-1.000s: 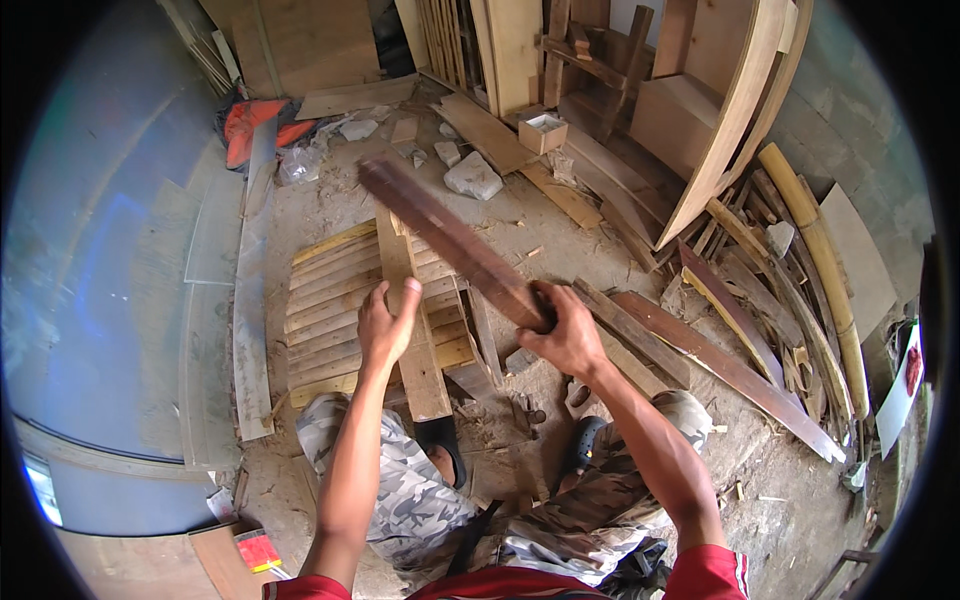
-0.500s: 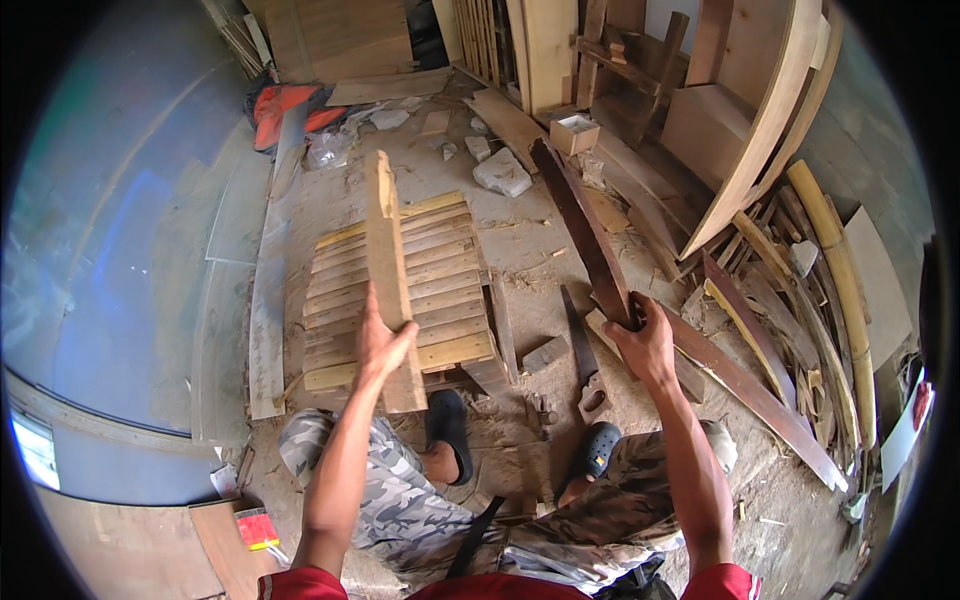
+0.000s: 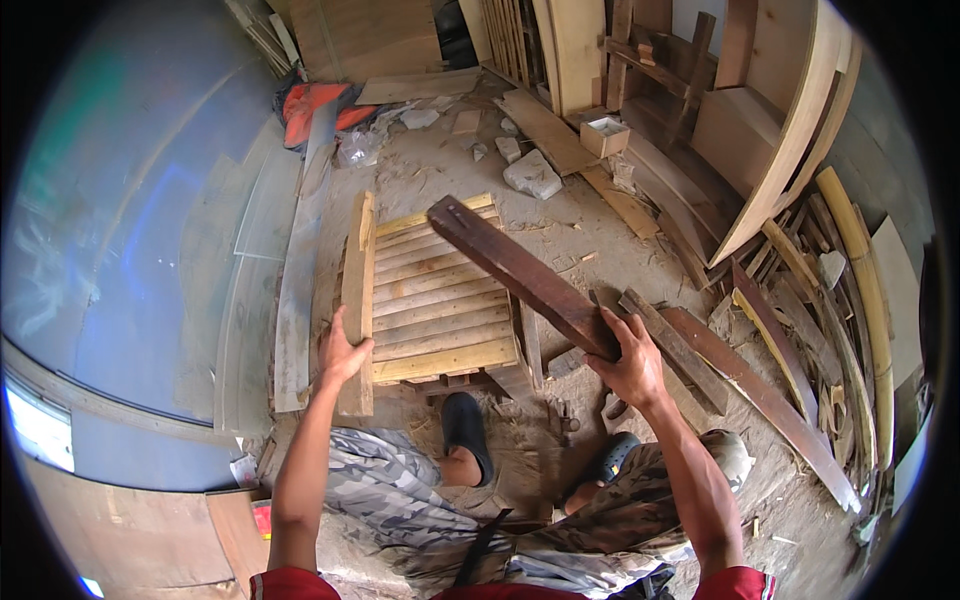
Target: The person sits on the floor and uses a hammer to strike wooden planks placed on a wooden pallet. They repeatedly lift and strike the wood, then set the hammer down and handle additional planks.
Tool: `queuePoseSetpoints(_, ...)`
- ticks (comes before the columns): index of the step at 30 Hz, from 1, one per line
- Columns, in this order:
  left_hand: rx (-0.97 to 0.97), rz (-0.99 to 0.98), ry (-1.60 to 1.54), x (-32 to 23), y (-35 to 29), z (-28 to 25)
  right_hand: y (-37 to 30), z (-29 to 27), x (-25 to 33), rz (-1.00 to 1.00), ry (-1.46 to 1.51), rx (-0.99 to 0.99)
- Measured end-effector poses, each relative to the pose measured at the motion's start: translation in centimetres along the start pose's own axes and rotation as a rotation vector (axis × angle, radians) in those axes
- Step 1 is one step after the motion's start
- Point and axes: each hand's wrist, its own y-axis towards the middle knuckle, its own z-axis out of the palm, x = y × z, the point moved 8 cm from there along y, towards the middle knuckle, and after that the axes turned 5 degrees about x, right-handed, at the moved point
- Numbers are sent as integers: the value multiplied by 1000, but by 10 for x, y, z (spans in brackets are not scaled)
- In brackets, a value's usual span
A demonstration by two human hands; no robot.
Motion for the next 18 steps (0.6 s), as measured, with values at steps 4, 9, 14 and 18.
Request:
queuePoseSetpoints(4, -51, 138, 102, -72, -7, -10, 0, 5, 5, -108, 129, 3)
queuePoseSetpoints(9, 271, 361, -1324, -135, -31, 38, -8, 45, 22, -226, 375, 72)
queuePoseSetpoints(14, 234, 381, -1859, -182, -88, 55, -44, 99, 59, -132, 715, 379)
queuePoseSetpoints(18, 166, 186, -1970, -161, -94, 80, -57, 110, 36, -79, 726, 476)
